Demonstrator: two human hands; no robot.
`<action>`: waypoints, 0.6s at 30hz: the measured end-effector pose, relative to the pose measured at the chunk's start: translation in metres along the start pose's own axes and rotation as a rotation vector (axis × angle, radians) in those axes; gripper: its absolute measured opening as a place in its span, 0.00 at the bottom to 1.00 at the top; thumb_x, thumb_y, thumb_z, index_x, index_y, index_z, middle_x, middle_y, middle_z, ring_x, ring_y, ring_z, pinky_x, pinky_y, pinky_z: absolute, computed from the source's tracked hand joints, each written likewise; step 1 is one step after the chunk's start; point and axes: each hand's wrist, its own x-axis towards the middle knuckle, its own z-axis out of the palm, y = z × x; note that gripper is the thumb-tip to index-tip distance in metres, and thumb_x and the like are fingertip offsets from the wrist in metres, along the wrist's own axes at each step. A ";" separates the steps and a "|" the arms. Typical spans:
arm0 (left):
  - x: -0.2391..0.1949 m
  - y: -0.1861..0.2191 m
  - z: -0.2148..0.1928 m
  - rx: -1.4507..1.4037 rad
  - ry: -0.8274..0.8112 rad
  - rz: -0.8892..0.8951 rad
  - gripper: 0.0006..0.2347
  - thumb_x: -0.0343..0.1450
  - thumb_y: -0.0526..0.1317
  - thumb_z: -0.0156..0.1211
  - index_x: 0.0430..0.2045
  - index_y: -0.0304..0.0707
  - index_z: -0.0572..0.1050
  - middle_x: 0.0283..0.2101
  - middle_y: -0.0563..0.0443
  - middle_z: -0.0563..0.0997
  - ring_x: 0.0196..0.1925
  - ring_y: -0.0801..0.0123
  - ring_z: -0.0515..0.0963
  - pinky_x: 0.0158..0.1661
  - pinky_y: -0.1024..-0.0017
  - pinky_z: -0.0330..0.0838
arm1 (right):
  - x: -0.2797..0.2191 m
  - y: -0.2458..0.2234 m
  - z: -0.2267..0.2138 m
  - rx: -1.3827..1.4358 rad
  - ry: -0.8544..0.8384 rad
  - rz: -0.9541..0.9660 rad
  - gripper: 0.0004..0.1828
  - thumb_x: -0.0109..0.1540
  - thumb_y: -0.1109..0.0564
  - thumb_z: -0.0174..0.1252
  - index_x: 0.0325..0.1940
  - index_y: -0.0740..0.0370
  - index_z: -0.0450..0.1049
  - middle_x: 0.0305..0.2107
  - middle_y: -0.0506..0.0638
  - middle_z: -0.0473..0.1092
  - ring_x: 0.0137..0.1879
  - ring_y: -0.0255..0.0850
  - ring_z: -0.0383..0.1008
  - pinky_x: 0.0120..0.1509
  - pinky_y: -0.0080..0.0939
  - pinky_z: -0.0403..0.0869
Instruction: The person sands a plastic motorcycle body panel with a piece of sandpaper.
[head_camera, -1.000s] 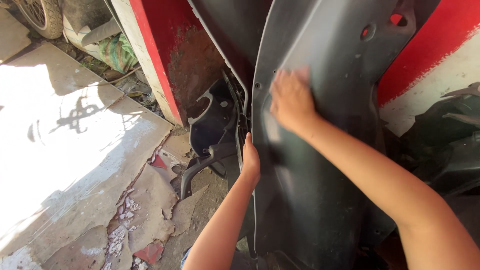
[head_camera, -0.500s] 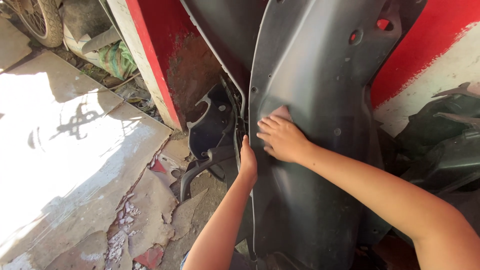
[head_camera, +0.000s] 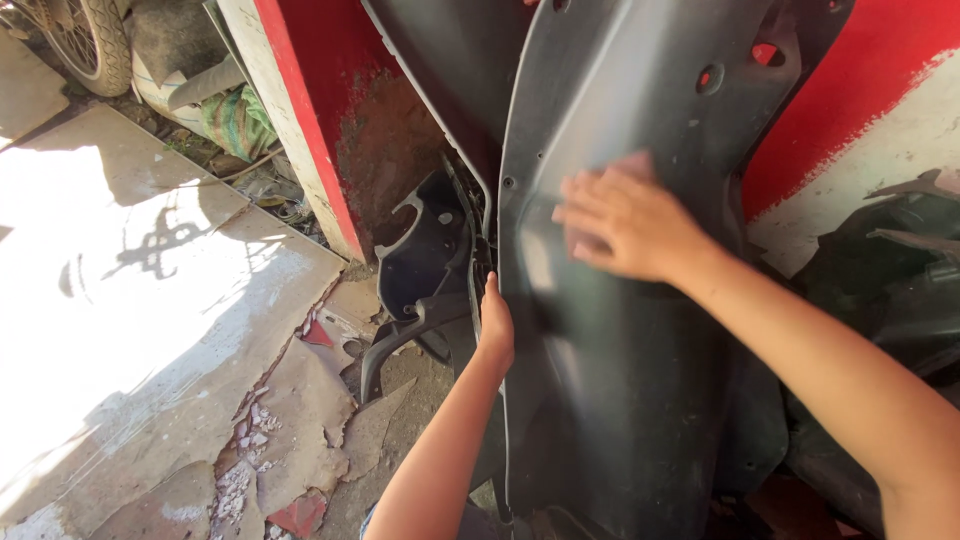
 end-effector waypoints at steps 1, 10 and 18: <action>-0.005 0.001 0.001 0.001 0.001 -0.008 0.30 0.77 0.57 0.33 0.59 0.30 0.72 0.56 0.43 0.80 0.57 0.61 0.79 0.61 0.67 0.68 | -0.002 0.016 -0.007 0.005 -0.006 0.003 0.33 0.61 0.36 0.53 0.68 0.48 0.69 0.69 0.53 0.62 0.75 0.48 0.57 0.80 0.52 0.51; -0.003 0.002 0.001 0.056 0.039 -0.059 0.30 0.77 0.58 0.32 0.58 0.30 0.73 0.53 0.41 0.81 0.55 0.59 0.80 0.59 0.66 0.70 | -0.028 0.035 -0.019 -0.235 0.181 0.131 0.35 0.67 0.40 0.57 0.77 0.48 0.64 0.77 0.52 0.55 0.81 0.47 0.55 0.84 0.54 0.55; 0.009 -0.011 -0.007 0.153 0.154 -0.044 0.30 0.76 0.60 0.36 0.63 0.33 0.68 0.61 0.46 0.75 0.63 0.63 0.72 0.64 0.66 0.60 | -0.023 0.072 -0.022 -0.075 0.128 0.003 0.40 0.64 0.35 0.56 0.78 0.47 0.60 0.76 0.54 0.54 0.80 0.52 0.53 0.82 0.56 0.52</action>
